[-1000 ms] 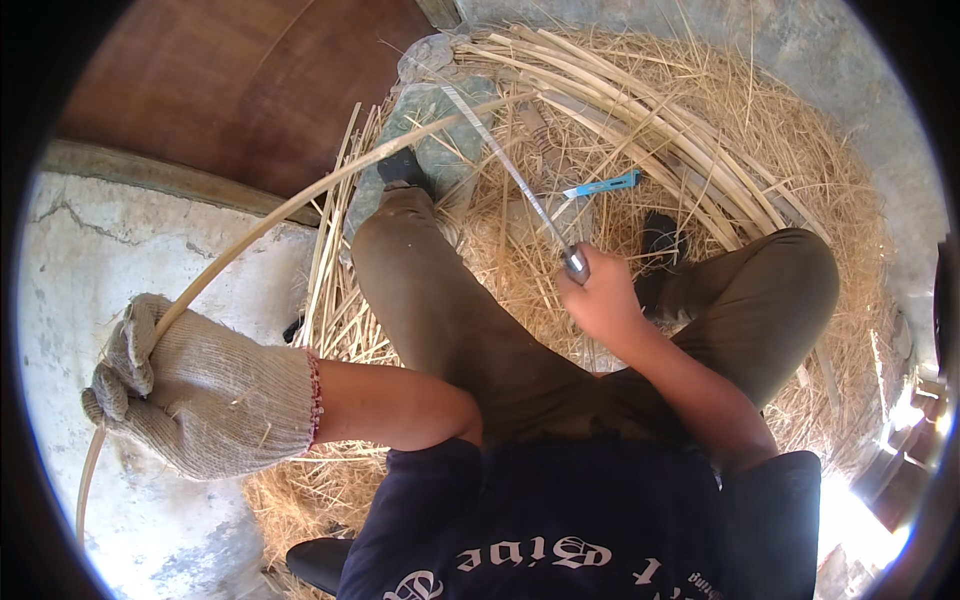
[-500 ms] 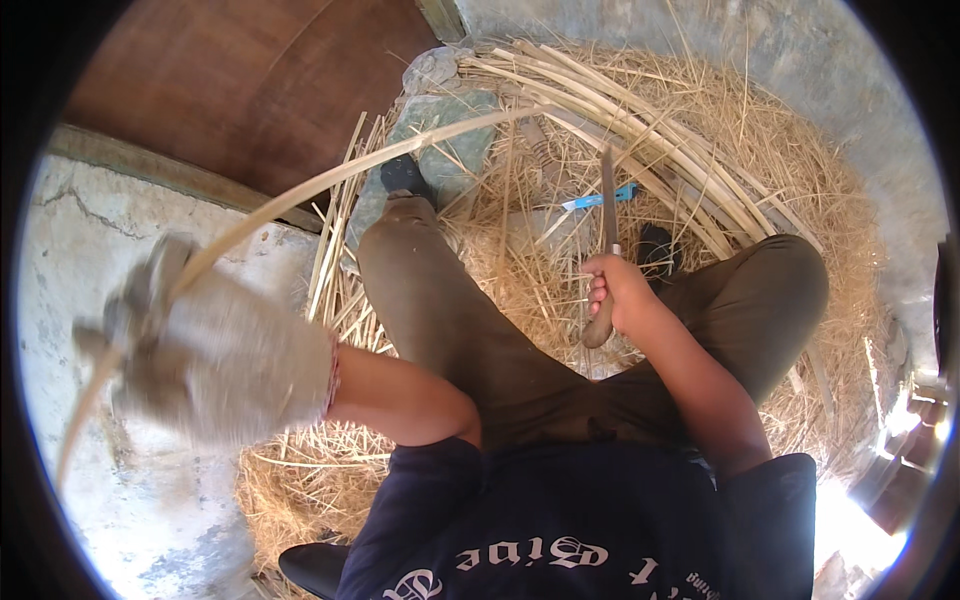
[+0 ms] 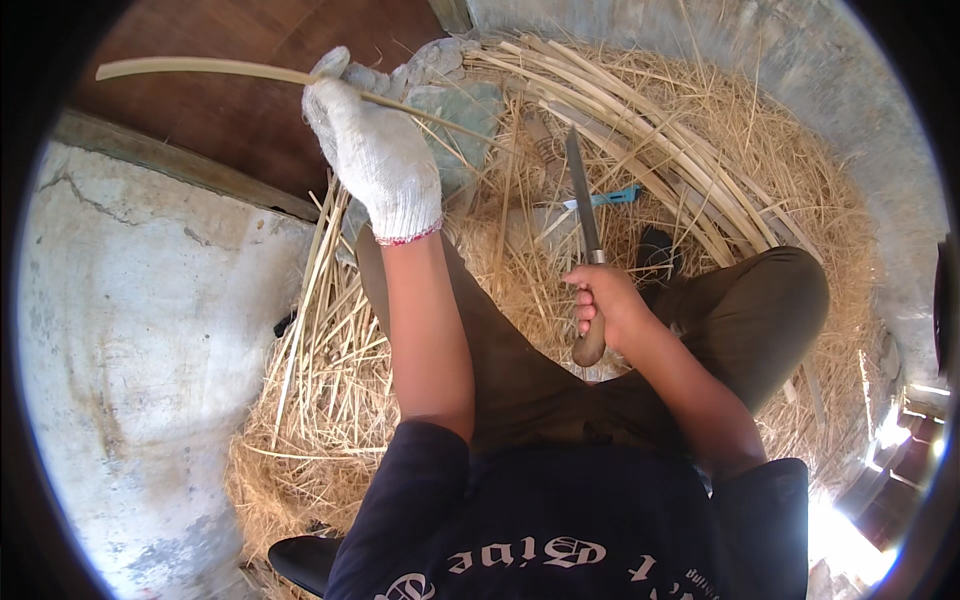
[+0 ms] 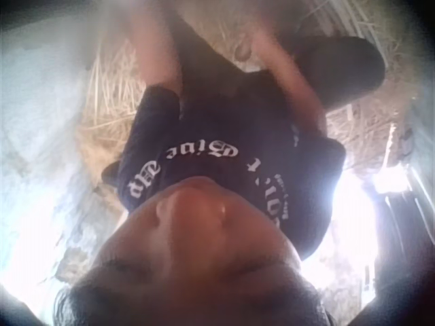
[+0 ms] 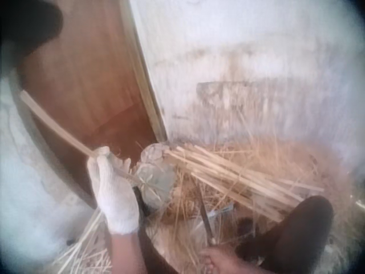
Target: The person sits on a concrete floor surrounded by straw and uses a large knife to split long bamboo strips into thinner slivers. They hold the bamboo with a gloved left hand and use the knife in their right hand to shave and split the material, discarding the resulting pieces onto the floor.
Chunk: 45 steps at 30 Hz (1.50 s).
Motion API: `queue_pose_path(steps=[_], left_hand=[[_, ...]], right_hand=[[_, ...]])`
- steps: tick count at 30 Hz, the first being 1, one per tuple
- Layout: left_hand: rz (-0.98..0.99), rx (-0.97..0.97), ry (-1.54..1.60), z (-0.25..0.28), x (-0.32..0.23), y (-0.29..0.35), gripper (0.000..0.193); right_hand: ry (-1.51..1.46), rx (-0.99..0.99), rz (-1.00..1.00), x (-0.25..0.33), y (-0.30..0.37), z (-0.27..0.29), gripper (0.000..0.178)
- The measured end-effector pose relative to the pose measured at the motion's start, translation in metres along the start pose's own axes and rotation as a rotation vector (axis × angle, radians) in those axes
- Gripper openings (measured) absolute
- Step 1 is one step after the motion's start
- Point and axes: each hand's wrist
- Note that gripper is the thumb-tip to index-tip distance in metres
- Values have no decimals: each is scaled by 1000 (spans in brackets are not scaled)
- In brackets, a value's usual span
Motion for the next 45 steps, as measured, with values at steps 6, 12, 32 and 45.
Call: queue_pose_path(steps=[6, 12, 32, 45], left_hand=[[-80, 152, -492, -5, -6, 7, 27], [-205, 151, -635, 0, 0, 2, 22], [-262, 258, -873, 5, -2, 3, 22], [-178, 225, -779, 2, -2, 5, 23]], right_hand=[[249, 85, 145, -7, 20, -2, 18], [417, 188, 440, -7, 44, -10, 20], [475, 153, 415, -3, 46, 0, 21], [606, 46, 651, -5, 43, -2, 20]])
Point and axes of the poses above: each hand's wrist, its own y-axis away from the middle knuckle, its own z-axis out of the back of the hand, x = y × z, and after that the axes turned 14 degrees about -y, right-handed
